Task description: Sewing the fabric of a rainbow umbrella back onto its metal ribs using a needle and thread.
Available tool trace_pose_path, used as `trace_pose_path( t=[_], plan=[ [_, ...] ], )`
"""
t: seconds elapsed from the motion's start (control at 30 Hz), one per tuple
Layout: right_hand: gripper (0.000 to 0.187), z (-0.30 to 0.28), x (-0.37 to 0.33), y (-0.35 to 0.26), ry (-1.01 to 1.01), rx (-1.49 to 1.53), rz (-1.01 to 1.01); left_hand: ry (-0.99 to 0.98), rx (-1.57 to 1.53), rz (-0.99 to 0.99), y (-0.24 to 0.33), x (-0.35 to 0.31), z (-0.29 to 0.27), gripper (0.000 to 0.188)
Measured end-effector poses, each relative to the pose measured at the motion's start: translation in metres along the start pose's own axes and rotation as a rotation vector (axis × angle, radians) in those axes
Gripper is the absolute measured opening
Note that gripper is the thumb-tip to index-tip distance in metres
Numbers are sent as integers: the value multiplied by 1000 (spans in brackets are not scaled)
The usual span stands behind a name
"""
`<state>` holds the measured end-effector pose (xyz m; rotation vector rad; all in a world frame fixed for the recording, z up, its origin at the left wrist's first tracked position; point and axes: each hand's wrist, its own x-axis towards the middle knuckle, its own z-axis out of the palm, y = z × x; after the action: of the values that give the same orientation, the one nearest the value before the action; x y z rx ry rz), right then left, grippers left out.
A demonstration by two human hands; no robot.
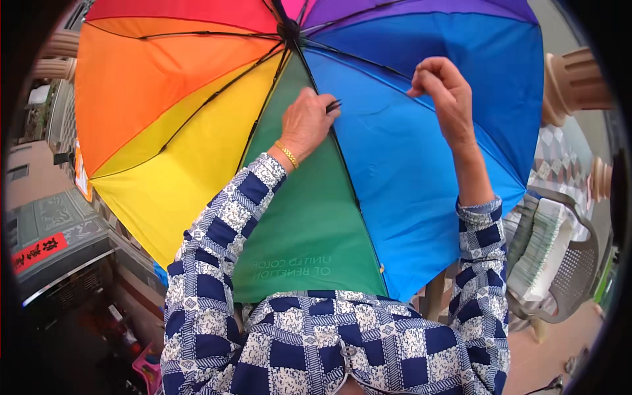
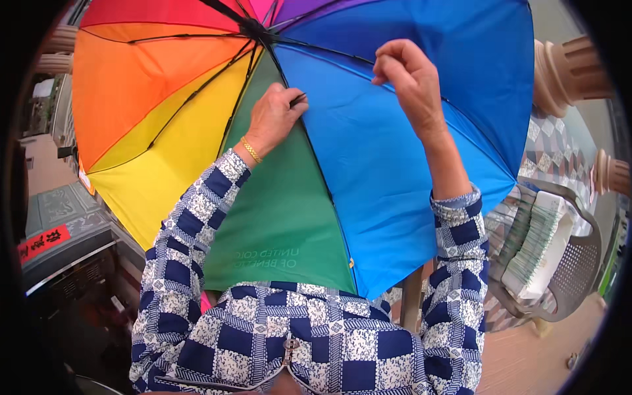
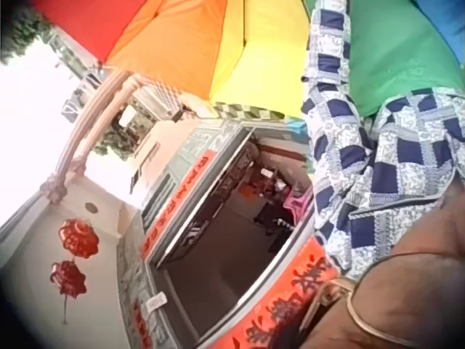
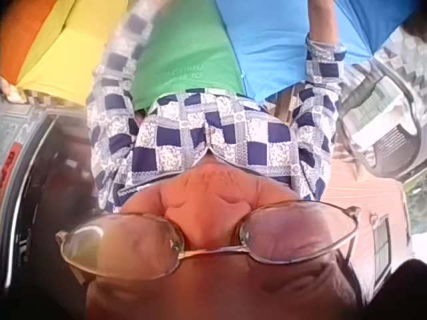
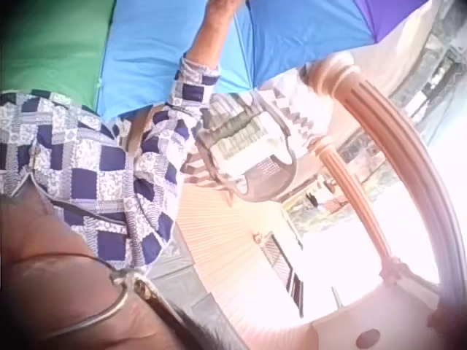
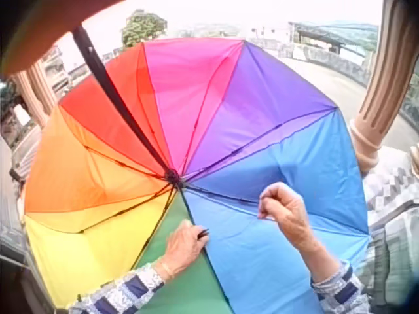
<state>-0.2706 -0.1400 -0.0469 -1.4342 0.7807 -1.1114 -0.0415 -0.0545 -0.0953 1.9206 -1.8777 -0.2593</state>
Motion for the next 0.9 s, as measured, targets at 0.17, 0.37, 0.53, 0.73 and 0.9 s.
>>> trace_pose_path(
  t=[0.17, 0.37, 0.53, 0.73, 0.9],
  plan=[
    [11, 22, -49, 46, -228, -584, -140, 76, -349, -121, 8, 8, 2, 16],
    [9, 65, -47, 59, -283, -569, -27, -10, -550, -141, 22, 13, -4, 17],
    [13, 75, -31, 94, -173, -522, -69, 48, -531, -61, 29, 13, -2, 17],
    [15, 78, -26, 101, -62, -53, 304, 33, -925, -226, 15, 16, 6, 12],
    [8, 80, -31, 79, -40, 141, 337, -27, -1221, -562, 17, 19, -7, 9]
  ],
)
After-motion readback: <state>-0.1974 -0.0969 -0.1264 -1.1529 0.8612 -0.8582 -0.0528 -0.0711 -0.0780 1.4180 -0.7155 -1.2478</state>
